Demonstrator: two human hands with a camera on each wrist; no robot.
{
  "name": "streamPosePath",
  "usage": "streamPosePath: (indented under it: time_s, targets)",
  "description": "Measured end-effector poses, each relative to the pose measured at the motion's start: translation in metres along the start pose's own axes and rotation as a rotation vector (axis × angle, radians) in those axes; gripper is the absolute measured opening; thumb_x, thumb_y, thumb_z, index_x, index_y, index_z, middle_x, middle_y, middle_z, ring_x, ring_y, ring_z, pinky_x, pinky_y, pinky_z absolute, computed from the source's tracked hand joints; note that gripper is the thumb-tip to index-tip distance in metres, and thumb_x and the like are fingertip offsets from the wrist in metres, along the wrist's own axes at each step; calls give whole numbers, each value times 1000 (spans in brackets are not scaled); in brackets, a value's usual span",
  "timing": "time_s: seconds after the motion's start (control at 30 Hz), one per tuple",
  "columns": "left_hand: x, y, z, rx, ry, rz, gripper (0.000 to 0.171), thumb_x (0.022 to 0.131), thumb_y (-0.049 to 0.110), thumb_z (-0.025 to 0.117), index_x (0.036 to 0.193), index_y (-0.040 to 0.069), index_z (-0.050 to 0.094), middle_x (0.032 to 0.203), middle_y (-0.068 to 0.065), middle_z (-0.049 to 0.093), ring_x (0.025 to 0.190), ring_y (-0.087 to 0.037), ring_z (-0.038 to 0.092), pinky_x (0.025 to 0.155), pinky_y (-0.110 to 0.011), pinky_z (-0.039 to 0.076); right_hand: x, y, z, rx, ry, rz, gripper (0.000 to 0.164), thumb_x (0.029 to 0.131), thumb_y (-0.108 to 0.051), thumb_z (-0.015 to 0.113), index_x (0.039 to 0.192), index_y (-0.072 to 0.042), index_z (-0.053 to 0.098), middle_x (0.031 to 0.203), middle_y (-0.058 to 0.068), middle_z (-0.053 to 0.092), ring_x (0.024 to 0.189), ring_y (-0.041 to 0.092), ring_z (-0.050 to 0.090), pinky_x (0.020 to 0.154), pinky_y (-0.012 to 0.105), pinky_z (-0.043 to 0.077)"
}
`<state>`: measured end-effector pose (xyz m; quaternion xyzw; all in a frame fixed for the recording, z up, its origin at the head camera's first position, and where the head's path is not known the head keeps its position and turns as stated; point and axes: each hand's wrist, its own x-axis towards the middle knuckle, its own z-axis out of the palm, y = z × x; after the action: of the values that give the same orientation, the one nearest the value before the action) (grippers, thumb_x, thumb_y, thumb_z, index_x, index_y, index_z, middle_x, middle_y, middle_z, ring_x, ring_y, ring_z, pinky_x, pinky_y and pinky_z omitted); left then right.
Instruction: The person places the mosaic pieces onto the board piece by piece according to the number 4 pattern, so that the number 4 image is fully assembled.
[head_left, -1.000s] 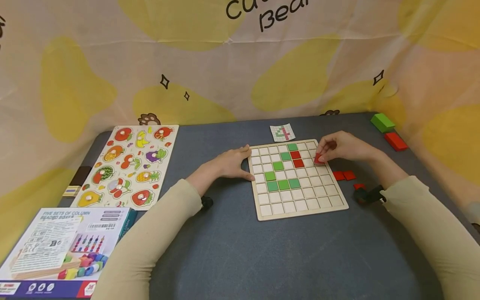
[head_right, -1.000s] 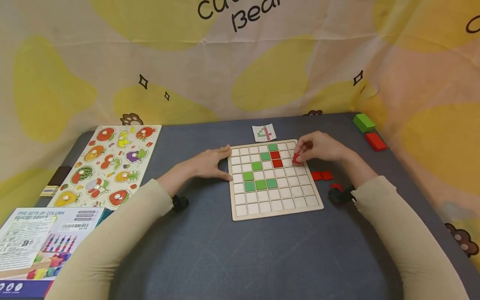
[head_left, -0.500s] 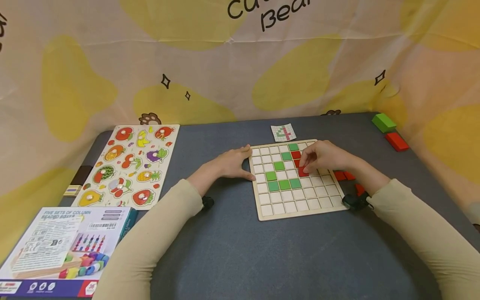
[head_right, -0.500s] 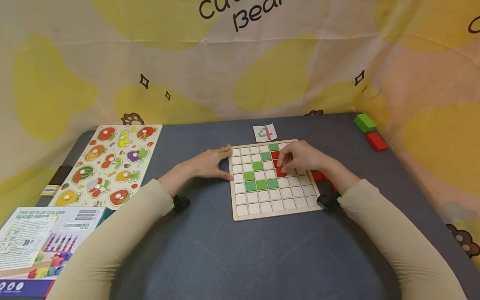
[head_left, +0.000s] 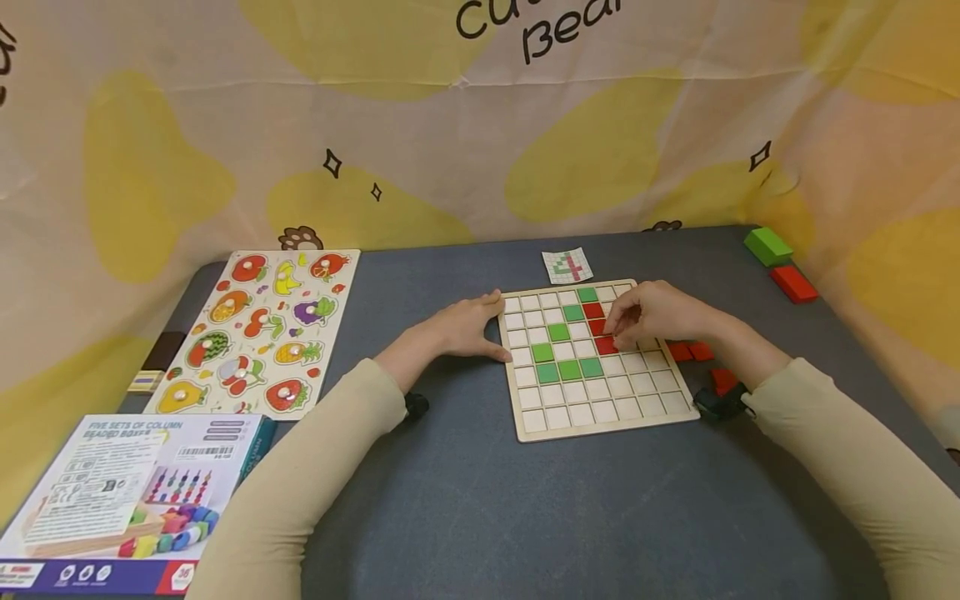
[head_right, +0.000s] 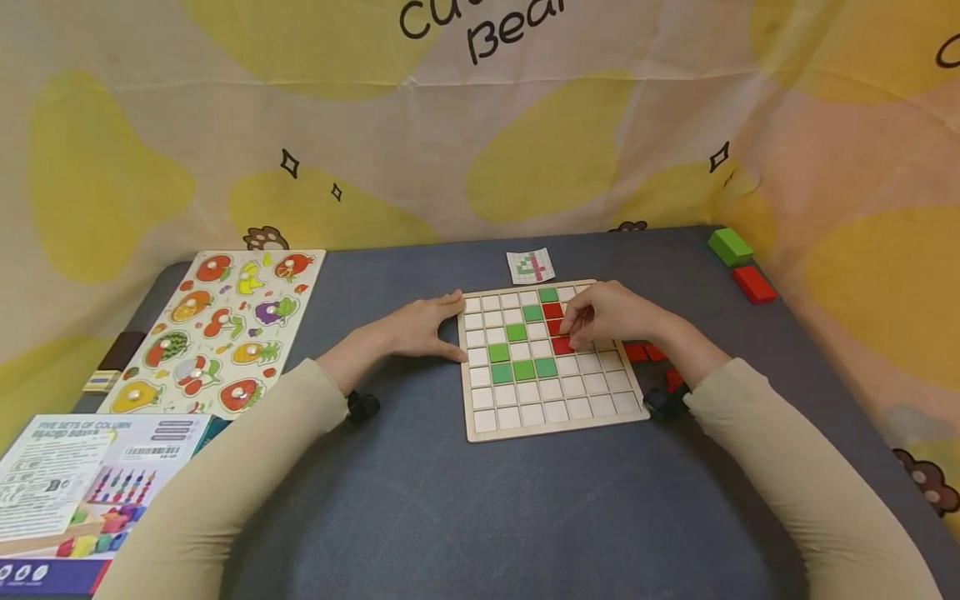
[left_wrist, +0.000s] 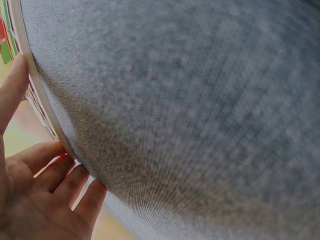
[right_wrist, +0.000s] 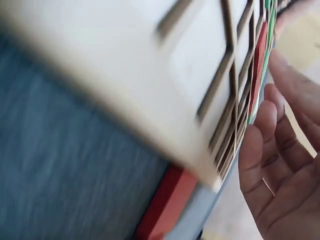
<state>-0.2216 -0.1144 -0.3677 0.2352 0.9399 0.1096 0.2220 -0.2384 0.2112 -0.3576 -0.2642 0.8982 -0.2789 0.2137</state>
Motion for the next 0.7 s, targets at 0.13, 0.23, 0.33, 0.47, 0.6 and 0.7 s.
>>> streamPosePath:
  time_s: [0.13, 0.23, 0.33, 0.47, 0.6, 0.7]
  targets:
    - [0, 0, 0, 2, -1, 7, 100, 86, 58, 68, 160, 14, 16, 169, -7, 8, 156, -29, 16, 125, -49, 23, -13, 13, -13, 30, 9, 40, 14, 80, -19, 83, 91, -14, 76, 84, 3, 72, 72, 11, 61, 67, 22, 52]
    - [-1, -1, -1, 1, -2, 8, 100, 86, 58, 68, 160, 13, 16, 169, -7, 8, 156, -30, 17, 125, -49, 24, -23, 27, -24, 30, -16, 80, 19, 80, -21, 82, 95, -12, 74, 85, 3, 71, 73, 9, 61, 68, 21, 51]
    - [-1, -1, -1, -2, -6, 2, 100, 86, 58, 68, 160, 14, 16, 169, -6, 7, 156, -30, 17, 125, -50, 24, -33, 41, -31, 25, -64, 116, 27, 79, -21, 83, 100, -9, 72, 90, 4, 69, 76, 8, 59, 71, 20, 50]
    - [0, -1, 0, -1, -10, -4, 101, 86, 59, 67, 160, 14, 15, 169, -6, 7, 156, -30, 16, 125, -51, 23, -42, 53, -32, -2, -100, 132, 33, 77, -21, 85, 104, -9, 69, 96, 4, 64, 84, 9, 56, 75, 19, 48]
    - [1, -1, 1, 1, -7, -5, 101, 86, 59, 67, 160, 14, 16, 169, -6, 7, 156, -30, 16, 125, -51, 23, -45, 55, -29, -49, -92, 119, 31, 74, -24, 87, 99, -14, 71, 95, 2, 63, 87, 11, 54, 76, 19, 46]
    - [2, 0, 1, 2, -7, -8, 101, 86, 59, 68, 160, 14, 16, 169, -5, 7, 156, -29, 15, 125, -51, 23, -45, 53, -27, -80, -82, 107, 27, 72, -25, 88, 92, -16, 72, 91, 0, 63, 84, 11, 53, 74, 20, 45]
